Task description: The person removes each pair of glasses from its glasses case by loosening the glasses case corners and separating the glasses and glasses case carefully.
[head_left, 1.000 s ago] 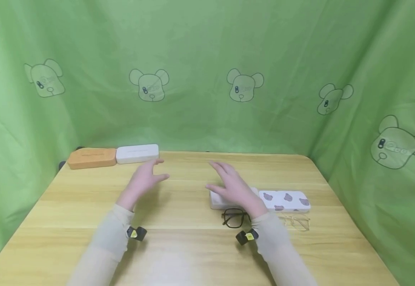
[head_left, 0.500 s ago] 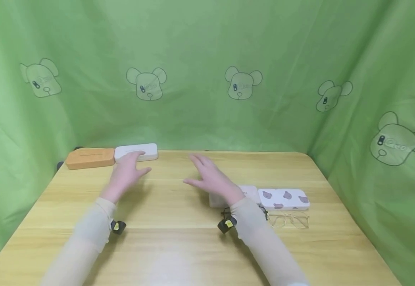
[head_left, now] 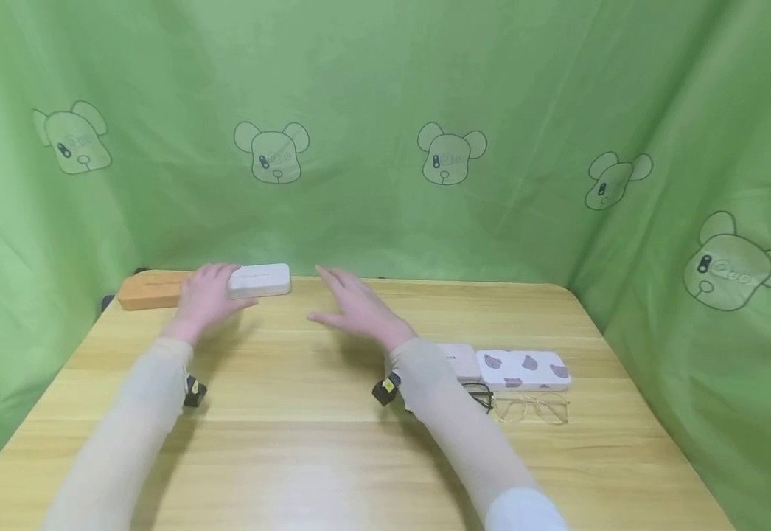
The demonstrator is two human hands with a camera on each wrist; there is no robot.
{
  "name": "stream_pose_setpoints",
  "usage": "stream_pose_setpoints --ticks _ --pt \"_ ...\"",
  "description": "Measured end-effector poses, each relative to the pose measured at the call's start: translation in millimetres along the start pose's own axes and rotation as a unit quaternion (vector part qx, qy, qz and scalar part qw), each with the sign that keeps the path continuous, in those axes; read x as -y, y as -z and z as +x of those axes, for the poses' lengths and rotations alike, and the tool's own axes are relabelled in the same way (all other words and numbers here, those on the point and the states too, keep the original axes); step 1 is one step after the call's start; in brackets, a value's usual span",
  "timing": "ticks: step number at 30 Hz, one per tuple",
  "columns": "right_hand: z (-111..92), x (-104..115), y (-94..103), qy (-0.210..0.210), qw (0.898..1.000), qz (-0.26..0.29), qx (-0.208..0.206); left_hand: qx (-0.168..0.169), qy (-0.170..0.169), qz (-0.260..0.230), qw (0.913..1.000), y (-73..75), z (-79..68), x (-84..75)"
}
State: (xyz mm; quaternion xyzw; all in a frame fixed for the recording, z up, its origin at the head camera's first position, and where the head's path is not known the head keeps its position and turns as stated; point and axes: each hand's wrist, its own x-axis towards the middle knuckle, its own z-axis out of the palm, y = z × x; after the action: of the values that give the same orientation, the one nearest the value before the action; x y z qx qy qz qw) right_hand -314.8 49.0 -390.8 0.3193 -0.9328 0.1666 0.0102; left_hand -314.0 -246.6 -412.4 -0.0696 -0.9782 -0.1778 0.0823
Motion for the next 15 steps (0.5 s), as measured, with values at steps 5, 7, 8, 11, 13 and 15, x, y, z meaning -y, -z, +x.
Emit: stream_pose_setpoints --ticks 5,7,8,11,13,15 --pt "17.6 4.0 -8.9 -0.006 1.000 -0.007 0.006 0.036 0.016 0.007 0.9992 0.3 9.2 17.4" --pt "23.3 6.0 -11.9 -0.012 1.000 -0.009 0.014 0.046 0.020 0.005 0.9987 0.5 11.1 22.1" --pt "25.9 6.9 -13.4 -0.014 1.000 -0.011 0.017 0.049 0.022 0.006 0.9985 0.0 12.0 24.5" --pt "33.2 8.7 -18.6 -0.022 0.999 -0.021 0.030 0.057 0.025 0.004 0.9980 -2.1 14.3 29.9" --pt "37.6 8.9 -22.7 -0.027 0.999 -0.029 0.035 0.060 0.026 0.007 0.9978 -4.1 16.1 32.7" --pt "41.3 9.3 -26.6 -0.029 0.998 -0.034 0.039 0.062 0.027 0.010 0.9977 -6.6 18.5 35.5"
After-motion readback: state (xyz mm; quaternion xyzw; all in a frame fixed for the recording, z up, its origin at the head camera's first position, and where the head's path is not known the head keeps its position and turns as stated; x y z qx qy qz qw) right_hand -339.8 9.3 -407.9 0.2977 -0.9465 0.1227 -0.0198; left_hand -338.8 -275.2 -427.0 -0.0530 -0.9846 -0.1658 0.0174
